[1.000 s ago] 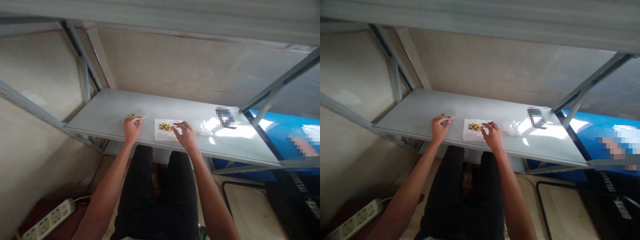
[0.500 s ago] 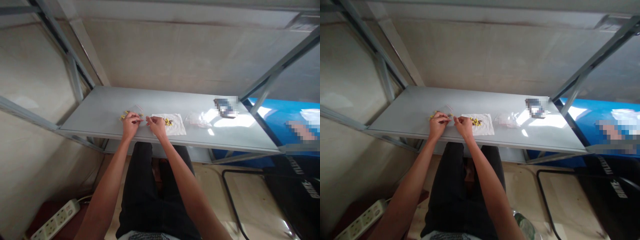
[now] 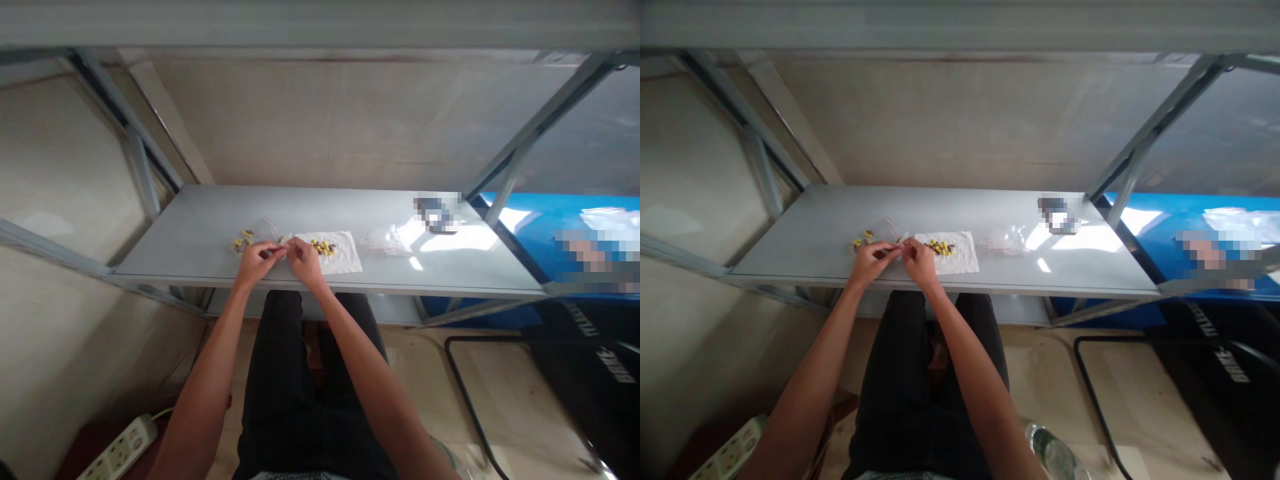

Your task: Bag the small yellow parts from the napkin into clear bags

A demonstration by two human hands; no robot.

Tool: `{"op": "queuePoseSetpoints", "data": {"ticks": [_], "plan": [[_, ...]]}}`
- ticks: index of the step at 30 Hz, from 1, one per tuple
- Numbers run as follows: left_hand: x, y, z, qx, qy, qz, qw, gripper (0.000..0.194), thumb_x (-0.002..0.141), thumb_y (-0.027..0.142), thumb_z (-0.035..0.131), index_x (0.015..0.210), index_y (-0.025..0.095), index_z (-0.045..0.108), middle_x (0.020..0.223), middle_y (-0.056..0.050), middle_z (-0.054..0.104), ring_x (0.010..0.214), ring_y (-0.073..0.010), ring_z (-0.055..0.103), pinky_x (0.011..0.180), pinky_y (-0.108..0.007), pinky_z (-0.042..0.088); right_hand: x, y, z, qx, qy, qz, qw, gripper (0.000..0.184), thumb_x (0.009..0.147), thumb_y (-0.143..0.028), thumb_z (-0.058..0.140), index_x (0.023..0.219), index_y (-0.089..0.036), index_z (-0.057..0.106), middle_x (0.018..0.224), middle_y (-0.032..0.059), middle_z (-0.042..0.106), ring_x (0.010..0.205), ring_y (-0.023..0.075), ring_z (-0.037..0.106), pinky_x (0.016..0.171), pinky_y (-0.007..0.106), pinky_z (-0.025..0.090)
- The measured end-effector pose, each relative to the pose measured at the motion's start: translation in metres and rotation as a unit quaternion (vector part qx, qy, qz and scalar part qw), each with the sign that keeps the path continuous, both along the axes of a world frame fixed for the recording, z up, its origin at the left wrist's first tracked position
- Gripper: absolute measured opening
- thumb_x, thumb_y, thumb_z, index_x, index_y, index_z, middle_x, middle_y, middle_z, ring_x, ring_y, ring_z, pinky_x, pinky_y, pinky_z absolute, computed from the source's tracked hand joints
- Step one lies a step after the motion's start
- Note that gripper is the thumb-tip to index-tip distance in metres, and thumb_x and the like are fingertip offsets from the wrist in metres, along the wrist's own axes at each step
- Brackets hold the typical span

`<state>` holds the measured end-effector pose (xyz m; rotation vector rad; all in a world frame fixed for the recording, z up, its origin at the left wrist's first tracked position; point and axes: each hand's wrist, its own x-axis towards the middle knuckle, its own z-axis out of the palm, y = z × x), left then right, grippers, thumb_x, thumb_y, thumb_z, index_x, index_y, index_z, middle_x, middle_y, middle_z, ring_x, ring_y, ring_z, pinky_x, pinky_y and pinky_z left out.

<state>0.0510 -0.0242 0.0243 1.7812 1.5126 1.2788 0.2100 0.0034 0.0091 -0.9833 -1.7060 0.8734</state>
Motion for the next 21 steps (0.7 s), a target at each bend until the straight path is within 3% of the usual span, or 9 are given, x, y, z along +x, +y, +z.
{"op": "queuePoseSetpoints", "data": {"ticks": [6,11,14,21], "plan": [[-0.002,0.0,-0.001,-0.021,0.019,-0.025,0.999,0.031,0.087,0.045,0.065,0.081,0.019,0.079,0.081,-0.004,0.079,0.076,-0.0208,0.07,0.071,-0.03,0.051,-0.001,-0.005,0.004,0.013,-0.051,-0.006,0.999,0.023,0.093,-0.021,0.045,0.075,-0.02,0.059,0.067,-0.0008,0.059,0.064,0.0143,0.051,0.065,0.023,0.034],[-0.003,-0.001,-0.004,-0.016,0.017,0.023,0.999,0.027,0.083,0.038,0.065,0.091,0.017,0.079,0.087,-0.004,0.08,0.073,-0.0193,0.07,0.068,-0.028,0.053,-0.003,-0.009,0.007,0.032,-0.146,-0.001,0.989,0.024,0.097,-0.022,0.046,0.078,-0.02,0.061,0.07,0.0011,0.063,0.065,0.0153,0.054,0.063,0.024,0.031],[-0.003,0.0,-0.008,0.002,0.02,0.045,0.999,0.023,0.082,0.037,0.066,0.083,0.018,0.08,0.078,-0.003,0.078,0.069,-0.0194,0.069,0.067,-0.029,0.054,-0.007,-0.011,0.006,0.037,-0.177,-0.004,0.983,0.023,0.098,-0.025,0.051,0.078,-0.021,0.061,0.07,0.0024,0.064,0.064,0.0156,0.056,0.061,0.025,0.03],[-0.002,0.004,-0.015,0.027,-0.059,0.126,0.99,0.016,0.077,0.034,0.071,0.074,0.02,0.079,0.064,-0.001,0.073,0.058,-0.0174,0.064,0.056,-0.027,0.049,-0.008,-0.008,0.002,0.016,-0.115,-0.108,0.987,0.019,0.085,-0.017,0.055,0.066,-0.021,0.053,0.06,-0.0011,0.056,0.058,0.0143,0.051,0.061,0.025,0.034]]}}
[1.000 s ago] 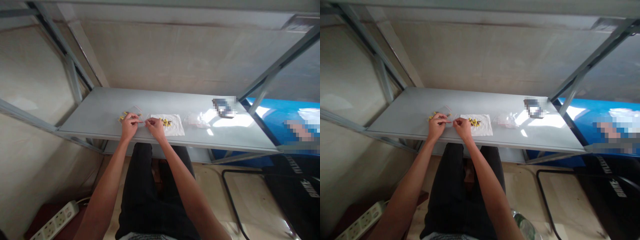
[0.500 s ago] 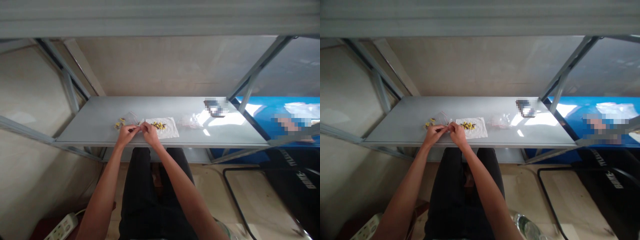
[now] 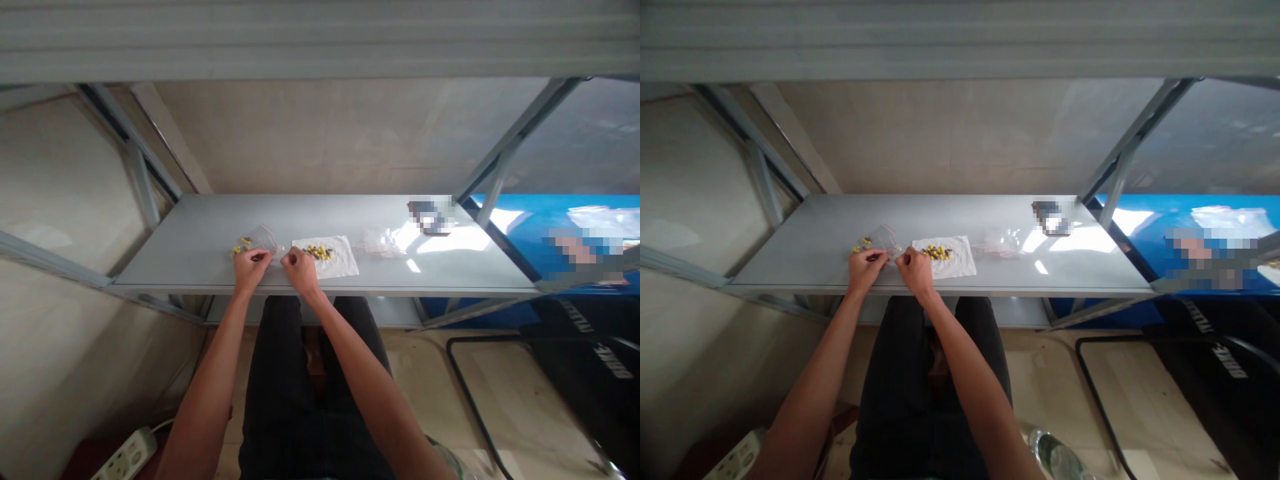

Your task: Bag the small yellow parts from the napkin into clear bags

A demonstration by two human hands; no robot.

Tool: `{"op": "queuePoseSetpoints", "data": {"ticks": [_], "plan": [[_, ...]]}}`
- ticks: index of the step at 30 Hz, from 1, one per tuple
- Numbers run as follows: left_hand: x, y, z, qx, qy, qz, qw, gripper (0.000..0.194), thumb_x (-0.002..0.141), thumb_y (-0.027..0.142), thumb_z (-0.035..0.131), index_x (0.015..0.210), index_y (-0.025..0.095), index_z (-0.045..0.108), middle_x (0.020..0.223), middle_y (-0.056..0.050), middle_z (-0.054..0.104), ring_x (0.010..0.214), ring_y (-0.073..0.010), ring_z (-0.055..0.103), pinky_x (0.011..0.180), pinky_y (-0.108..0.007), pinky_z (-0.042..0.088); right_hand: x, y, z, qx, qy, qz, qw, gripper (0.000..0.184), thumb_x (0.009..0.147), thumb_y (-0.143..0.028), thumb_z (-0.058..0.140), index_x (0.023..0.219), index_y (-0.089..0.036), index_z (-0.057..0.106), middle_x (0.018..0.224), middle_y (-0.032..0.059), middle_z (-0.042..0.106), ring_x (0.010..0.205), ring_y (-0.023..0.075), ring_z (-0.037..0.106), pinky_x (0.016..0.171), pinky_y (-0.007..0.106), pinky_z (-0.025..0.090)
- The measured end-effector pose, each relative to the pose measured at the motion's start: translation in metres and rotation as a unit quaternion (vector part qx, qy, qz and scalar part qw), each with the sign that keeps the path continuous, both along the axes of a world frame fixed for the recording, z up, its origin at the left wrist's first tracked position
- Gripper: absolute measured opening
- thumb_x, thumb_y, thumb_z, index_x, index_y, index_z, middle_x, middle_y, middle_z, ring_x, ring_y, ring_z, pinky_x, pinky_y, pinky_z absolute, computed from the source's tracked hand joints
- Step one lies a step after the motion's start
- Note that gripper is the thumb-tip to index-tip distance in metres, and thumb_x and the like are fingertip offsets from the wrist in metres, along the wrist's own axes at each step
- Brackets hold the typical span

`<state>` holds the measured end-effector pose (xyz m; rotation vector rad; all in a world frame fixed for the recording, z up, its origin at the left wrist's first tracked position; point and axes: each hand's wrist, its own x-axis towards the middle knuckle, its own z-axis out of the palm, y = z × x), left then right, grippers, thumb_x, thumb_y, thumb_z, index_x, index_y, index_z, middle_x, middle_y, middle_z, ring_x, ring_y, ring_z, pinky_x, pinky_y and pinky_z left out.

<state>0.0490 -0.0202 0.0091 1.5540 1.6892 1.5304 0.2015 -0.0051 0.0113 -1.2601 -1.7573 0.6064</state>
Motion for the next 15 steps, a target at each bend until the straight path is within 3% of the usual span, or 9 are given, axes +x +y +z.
{"op": "queuePoseSetpoints", "data": {"ticks": [4,7,12,15], "plan": [[0.0,-0.004,0.006,-0.011,0.005,-0.04,0.999,0.018,0.08,0.034,0.071,0.073,0.019,0.077,0.066,-0.001,0.073,0.059,-0.0166,0.063,0.059,-0.027,0.05,0.0,-0.002,0.003,-0.005,0.06,-0.037,0.998,0.005,0.08,-0.016,0.055,0.081,-0.021,0.057,0.075,0.0013,0.064,0.065,0.0153,0.058,0.068,0.025,0.043],[-0.002,-0.007,0.01,-0.004,0.005,-0.104,0.995,0.02,0.083,0.036,0.07,0.075,0.019,0.077,0.075,-0.004,0.074,0.072,-0.0188,0.067,0.066,-0.028,0.053,-0.001,0.0,0.009,-0.009,0.085,-0.002,0.996,0.023,0.081,-0.014,0.055,0.103,-0.021,0.057,0.091,0.0028,0.069,0.07,0.015,0.063,0.074,0.027,0.047],[-0.008,-0.001,0.007,0.049,-0.12,-0.079,0.988,0.032,0.086,0.043,0.07,0.111,0.023,0.075,0.129,-0.011,0.067,0.12,-0.0257,0.063,0.083,-0.031,0.058,0.006,0.021,0.03,0.009,0.098,0.082,0.992,0.01,0.085,-0.017,0.055,0.092,-0.021,0.062,0.089,0.0016,0.071,0.078,0.0149,0.065,0.08,0.027,0.048],[-0.01,0.007,0.003,-0.008,-0.197,-0.121,0.973,0.053,0.082,0.048,0.076,0.128,0.024,0.065,0.139,-0.013,0.063,0.117,-0.0273,0.067,0.081,-0.033,0.061,0.019,0.037,0.046,0.016,0.119,0.152,0.981,0.009,0.084,-0.02,0.057,0.09,-0.02,0.064,0.089,0.0021,0.071,0.082,0.0148,0.066,0.076,0.025,0.048]]}}
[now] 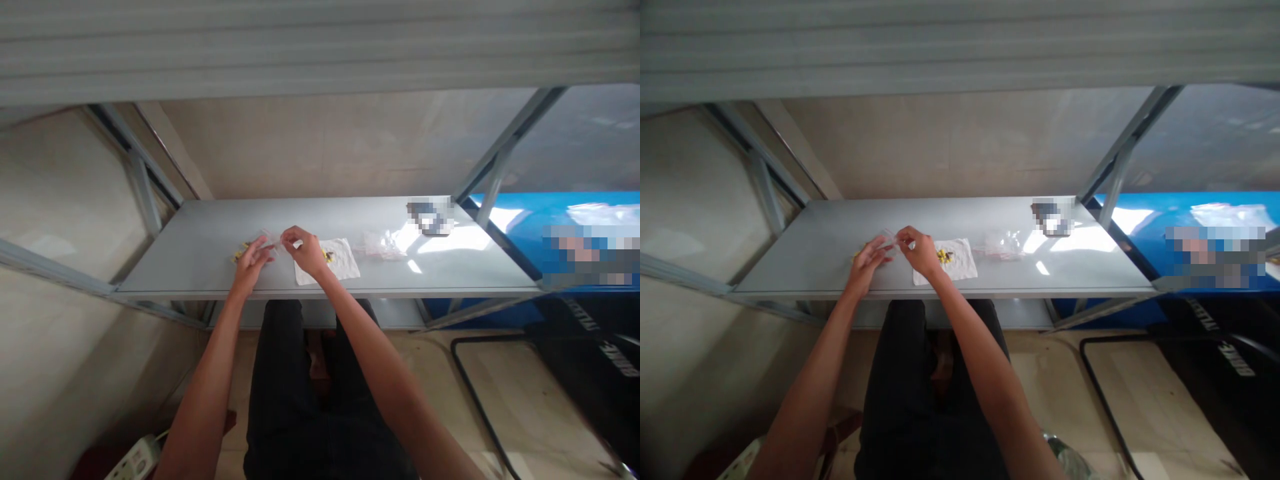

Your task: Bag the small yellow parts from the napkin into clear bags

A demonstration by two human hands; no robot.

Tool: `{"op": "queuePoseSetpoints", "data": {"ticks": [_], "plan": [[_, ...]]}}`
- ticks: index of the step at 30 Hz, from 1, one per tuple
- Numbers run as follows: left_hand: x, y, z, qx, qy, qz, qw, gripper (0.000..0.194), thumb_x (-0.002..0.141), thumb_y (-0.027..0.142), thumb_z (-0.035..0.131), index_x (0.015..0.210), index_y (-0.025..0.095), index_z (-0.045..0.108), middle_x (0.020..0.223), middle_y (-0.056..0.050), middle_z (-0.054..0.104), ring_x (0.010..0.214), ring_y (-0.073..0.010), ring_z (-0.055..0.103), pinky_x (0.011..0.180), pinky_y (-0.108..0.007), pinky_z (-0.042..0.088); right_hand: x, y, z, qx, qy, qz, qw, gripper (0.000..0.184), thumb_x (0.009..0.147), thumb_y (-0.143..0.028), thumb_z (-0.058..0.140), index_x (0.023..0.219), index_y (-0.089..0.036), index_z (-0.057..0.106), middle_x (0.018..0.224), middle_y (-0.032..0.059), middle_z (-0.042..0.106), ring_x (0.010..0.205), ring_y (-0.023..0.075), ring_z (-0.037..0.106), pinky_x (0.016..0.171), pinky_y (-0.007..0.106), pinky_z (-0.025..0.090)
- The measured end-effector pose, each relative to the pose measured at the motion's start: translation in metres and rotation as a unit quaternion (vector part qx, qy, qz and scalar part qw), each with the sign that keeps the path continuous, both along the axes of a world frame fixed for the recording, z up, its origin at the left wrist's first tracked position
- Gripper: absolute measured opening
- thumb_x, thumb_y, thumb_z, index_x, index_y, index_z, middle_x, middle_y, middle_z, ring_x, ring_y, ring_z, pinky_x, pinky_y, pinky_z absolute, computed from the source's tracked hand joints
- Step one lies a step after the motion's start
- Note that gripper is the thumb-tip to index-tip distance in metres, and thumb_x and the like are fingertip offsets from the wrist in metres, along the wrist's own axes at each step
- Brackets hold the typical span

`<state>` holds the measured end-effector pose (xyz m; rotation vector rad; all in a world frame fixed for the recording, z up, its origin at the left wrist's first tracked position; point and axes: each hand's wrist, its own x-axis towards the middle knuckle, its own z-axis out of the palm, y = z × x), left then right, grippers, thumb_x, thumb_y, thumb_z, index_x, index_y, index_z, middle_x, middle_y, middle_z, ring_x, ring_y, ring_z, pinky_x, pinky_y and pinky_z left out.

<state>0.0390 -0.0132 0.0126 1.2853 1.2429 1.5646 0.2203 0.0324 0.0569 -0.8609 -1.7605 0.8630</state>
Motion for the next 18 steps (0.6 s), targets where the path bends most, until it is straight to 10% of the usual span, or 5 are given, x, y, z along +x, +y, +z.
{"op": "queuePoseSetpoints", "data": {"ticks": [11,18], "plan": [[0.017,0.013,0.002,-0.056,-0.078,-0.101,0.99,0.057,0.077,0.046,0.083,0.123,0.019,0.064,0.1,-0.01,0.076,0.091,-0.0216,0.074,0.076,-0.033,0.061,0.043,0.023,0.001,-0.077,0.072,0.093,0.99,0.021,0.079,-0.037,0.068,0.089,-0.018,0.065,0.086,0.0045,0.073,0.086,0.0181,0.07,0.077,0.029,0.053],[0.048,0.022,0.0,-0.02,-0.052,-0.01,0.998,0.051,0.072,0.04,0.085,0.112,0.016,0.067,0.098,-0.01,0.077,0.085,-0.0205,0.074,0.071,-0.03,0.058,0.083,0.022,-0.016,-0.133,0.068,0.052,0.987,0.035,0.085,-0.044,0.063,0.108,-0.018,0.067,0.092,0.0063,0.077,0.063,0.0128,0.065,0.052,0.022,0.049]]}}
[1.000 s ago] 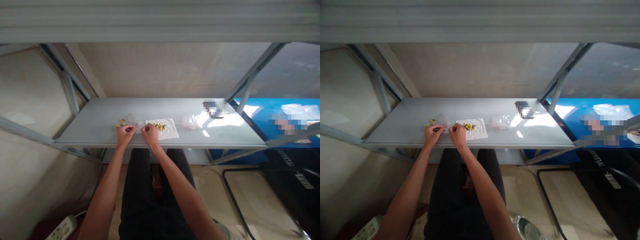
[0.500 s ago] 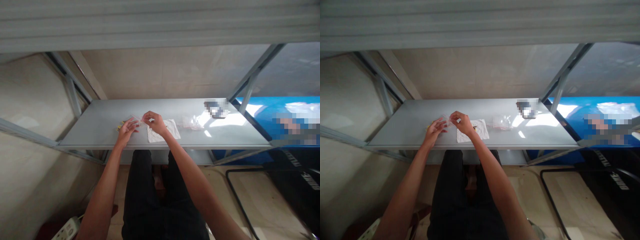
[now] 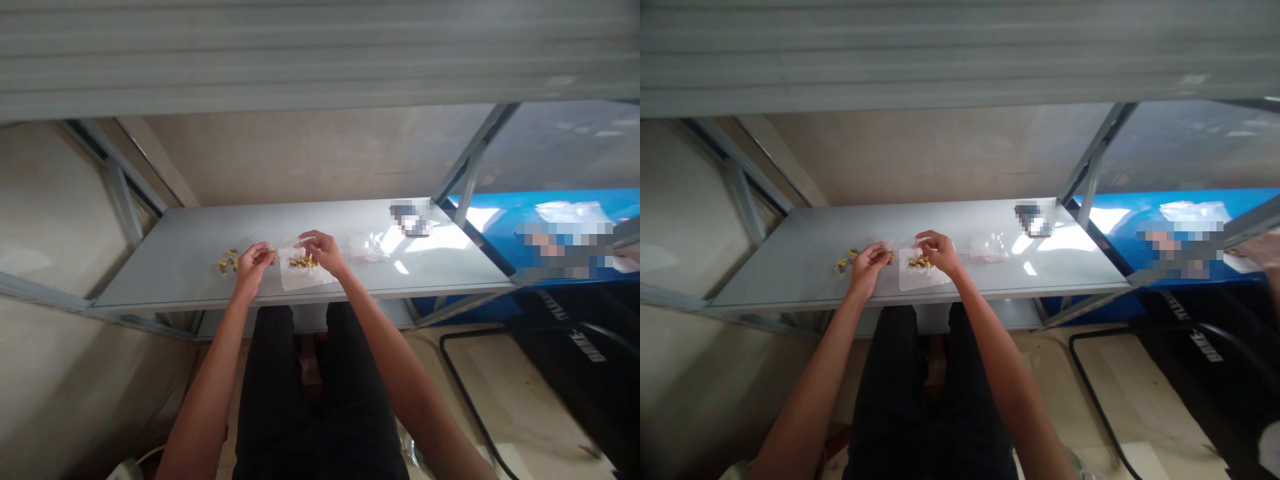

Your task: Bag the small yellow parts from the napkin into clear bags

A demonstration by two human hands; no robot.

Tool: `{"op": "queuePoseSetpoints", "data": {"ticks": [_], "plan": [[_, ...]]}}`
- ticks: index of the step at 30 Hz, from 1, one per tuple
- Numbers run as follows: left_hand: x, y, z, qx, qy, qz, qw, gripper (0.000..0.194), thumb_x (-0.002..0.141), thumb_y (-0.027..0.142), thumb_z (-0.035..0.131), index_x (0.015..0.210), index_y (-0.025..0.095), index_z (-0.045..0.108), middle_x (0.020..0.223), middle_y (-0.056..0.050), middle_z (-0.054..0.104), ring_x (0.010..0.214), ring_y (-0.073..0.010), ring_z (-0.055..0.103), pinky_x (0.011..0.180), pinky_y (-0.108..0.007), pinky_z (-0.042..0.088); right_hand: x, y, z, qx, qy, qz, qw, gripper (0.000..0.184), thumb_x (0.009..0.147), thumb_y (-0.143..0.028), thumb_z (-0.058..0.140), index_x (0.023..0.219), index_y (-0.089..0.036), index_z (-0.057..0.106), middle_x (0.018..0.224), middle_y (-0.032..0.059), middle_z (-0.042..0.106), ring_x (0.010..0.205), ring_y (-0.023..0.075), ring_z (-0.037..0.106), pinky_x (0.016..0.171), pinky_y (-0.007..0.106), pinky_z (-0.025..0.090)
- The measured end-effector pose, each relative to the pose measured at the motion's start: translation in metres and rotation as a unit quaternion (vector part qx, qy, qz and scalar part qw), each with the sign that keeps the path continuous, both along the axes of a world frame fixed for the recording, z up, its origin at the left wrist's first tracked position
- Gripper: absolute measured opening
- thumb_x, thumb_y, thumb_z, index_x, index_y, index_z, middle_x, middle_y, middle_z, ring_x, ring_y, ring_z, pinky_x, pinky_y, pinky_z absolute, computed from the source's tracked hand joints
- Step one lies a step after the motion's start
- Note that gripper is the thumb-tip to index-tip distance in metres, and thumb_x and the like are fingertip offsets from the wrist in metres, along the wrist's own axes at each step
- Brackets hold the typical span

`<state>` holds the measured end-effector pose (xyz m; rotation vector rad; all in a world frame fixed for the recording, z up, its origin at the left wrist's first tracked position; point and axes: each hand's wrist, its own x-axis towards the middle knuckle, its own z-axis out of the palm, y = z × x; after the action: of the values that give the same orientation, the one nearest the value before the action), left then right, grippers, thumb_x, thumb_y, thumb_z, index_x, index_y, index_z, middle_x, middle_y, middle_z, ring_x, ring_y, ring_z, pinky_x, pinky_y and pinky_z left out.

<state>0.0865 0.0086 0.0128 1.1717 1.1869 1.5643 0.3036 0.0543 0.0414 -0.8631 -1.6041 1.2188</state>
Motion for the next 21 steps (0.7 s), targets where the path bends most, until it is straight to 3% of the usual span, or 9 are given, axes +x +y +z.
{"op": "queuePoseSetpoints", "data": {"ticks": [4,12,17,21], "plan": [[0.01,0.01,-0.001,0.028,0.06,0.02,0.998,0.046,0.076,0.041,0.08,0.113,0.015,0.07,0.1,-0.011,0.077,0.086,-0.0209,0.073,0.07,-0.029,0.058,0.013,-0.003,-0.01,0.002,0.01,-0.02,1.0,0.051,0.087,-0.055,0.063,0.122,-0.018,0.065,0.086,0.004,0.076,0.051,0.0096,0.058,0.046,0.02,0.046],[0.013,0.021,0.004,0.05,0.152,0.031,0.987,0.045,0.084,0.04,0.072,0.123,0.018,0.072,0.107,-0.011,0.077,0.085,-0.0196,0.074,0.067,-0.027,0.057,0.012,-0.001,-0.025,0.024,0.012,-0.069,0.997,0.042,0.085,-0.055,0.065,0.1,-0.016,0.071,0.087,0.0055,0.074,0.046,0.0077,0.053,0.051,0.023,0.046],[0.021,0.019,0.013,0.052,0.096,0.032,0.993,0.054,0.085,0.049,0.072,0.128,0.017,0.069,0.11,-0.012,0.077,0.091,-0.0197,0.073,0.071,-0.027,0.058,0.013,-0.002,-0.027,0.037,-0.004,-0.073,0.997,0.029,0.084,-0.044,0.064,0.088,-0.016,0.069,0.08,0.0026,0.071,0.048,0.0066,0.051,0.052,0.021,0.044],[0.025,0.014,0.012,0.044,0.026,0.029,0.998,0.055,0.086,0.053,0.07,0.129,0.019,0.065,0.121,-0.014,0.074,0.098,-0.0209,0.074,0.088,-0.034,0.059,0.015,-0.002,-0.027,0.027,-0.013,-0.062,0.998,0.023,0.081,-0.036,0.062,0.086,-0.015,0.069,0.072,0.0001,0.067,0.048,0.0066,0.05,0.05,0.02,0.04]]}}
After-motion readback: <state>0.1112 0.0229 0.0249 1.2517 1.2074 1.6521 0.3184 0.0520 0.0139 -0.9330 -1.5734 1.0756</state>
